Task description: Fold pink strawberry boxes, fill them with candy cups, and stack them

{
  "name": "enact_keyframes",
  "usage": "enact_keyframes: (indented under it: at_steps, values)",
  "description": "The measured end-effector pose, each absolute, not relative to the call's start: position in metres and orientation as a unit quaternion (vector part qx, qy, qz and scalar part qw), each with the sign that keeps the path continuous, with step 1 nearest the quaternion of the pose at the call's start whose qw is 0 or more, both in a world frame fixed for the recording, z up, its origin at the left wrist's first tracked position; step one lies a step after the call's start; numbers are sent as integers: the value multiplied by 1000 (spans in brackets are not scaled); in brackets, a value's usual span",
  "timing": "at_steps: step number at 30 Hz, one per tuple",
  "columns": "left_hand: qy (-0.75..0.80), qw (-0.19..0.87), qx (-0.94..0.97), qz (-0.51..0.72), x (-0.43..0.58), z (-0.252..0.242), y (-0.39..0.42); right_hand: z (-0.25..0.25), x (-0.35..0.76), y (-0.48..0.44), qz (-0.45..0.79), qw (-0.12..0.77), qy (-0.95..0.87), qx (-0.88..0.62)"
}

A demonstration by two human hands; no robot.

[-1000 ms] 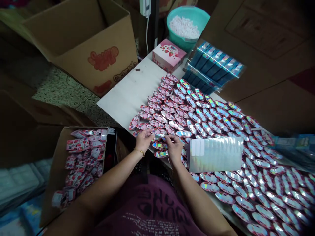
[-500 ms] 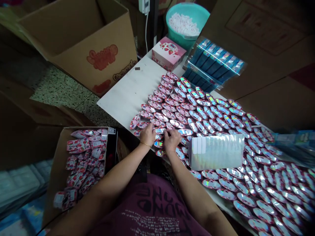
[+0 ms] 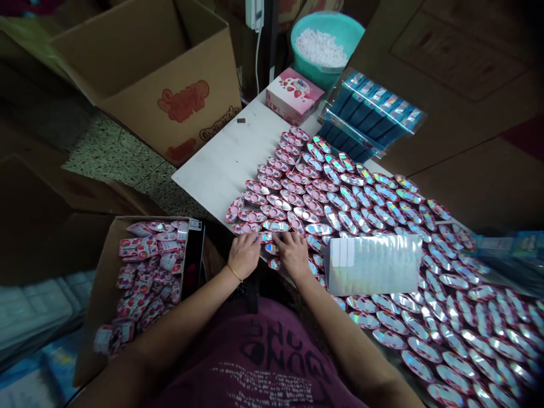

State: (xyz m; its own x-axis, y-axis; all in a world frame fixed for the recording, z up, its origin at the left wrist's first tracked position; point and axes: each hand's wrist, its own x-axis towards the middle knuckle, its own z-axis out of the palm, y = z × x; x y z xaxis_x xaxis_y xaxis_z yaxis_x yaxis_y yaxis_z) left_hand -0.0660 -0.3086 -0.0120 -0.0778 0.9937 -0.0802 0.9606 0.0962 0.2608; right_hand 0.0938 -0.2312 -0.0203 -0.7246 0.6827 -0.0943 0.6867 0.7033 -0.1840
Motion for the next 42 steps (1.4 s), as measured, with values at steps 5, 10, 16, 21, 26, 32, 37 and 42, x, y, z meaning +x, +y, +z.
enact_keyframes:
  at_steps: [5, 10, 16, 21, 26, 32, 37, 42]
  values:
    - [738, 114, 665, 26, -62, -15, -313, -21, 86, -243, -74, 40, 916, 393]
    - [756, 121, 640, 68, -58, -11, -307, -5, 106, -243, -91, -40, 902, 420]
    - [636, 236, 690, 251, 8, 5, -233, 30, 215, -187, -29, -240, 815, 527]
    - [602, 409, 657, 196, 80, 3, -173, 20, 270, -143, -14, -117, 883, 454]
    - [660, 441, 575, 199, 101, -9, -169, -6, 281, -142, 3, -67, 933, 353]
    - [680, 399, 589, 180, 101, -12, -174, 26, 280, -166, -43, -113, 919, 375]
    - [661, 386, 601, 233, 86, -17, -176, 103, 259, -189, -261, -191, 807, 494]
    - [625, 502, 398, 446, 42, -9, -204, 92, 209, -197, -489, -320, 541, 604]
